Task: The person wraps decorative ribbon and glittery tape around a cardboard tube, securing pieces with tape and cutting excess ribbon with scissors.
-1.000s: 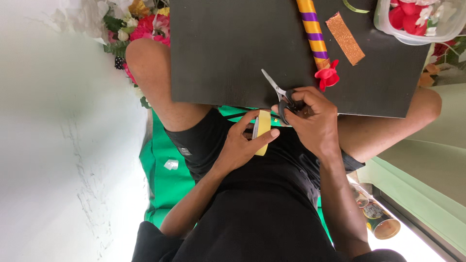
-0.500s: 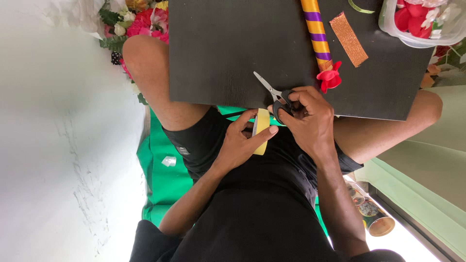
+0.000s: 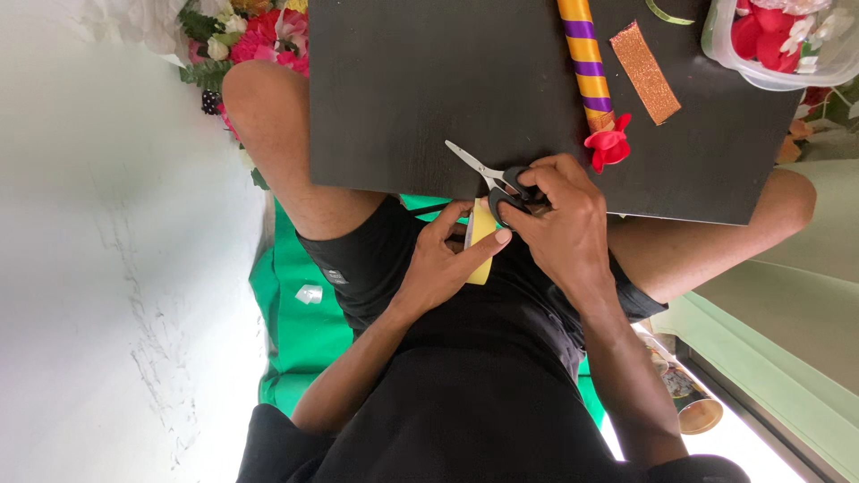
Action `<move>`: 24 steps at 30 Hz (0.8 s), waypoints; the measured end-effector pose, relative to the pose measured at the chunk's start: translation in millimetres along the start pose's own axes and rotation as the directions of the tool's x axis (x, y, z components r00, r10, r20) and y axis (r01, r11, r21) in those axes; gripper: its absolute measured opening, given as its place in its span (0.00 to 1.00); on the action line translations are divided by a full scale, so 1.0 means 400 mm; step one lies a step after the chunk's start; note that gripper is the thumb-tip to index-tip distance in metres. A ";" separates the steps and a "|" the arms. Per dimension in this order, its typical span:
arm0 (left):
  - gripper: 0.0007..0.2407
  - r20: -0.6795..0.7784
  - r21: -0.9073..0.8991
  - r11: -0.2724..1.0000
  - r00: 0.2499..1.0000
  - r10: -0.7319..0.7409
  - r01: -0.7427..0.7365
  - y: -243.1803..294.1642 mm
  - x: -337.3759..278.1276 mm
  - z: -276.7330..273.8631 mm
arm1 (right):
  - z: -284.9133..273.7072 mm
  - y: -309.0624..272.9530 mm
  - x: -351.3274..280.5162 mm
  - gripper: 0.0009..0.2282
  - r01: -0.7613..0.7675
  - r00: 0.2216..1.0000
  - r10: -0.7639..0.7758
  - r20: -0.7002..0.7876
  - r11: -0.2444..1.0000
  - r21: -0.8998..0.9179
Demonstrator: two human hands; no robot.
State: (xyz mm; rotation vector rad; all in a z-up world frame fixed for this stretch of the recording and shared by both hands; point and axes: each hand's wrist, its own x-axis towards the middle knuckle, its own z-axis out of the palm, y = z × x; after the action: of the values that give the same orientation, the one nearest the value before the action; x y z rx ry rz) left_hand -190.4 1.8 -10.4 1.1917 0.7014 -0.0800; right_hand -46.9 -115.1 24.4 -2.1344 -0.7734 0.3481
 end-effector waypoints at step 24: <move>0.26 0.140 -0.084 0.982 0.978 -0.155 0.168 -0.031 -0.014 -0.022 | -0.013 0.046 0.011 0.13 -0.104 0.982 0.112 0.152 0.993 -0.058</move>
State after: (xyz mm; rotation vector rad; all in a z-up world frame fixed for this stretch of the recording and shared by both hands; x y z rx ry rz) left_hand -204.0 2.7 -19.3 1.0269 0.6764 -0.2571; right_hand -33.4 -124.1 13.2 -2.2206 -0.7623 0.5631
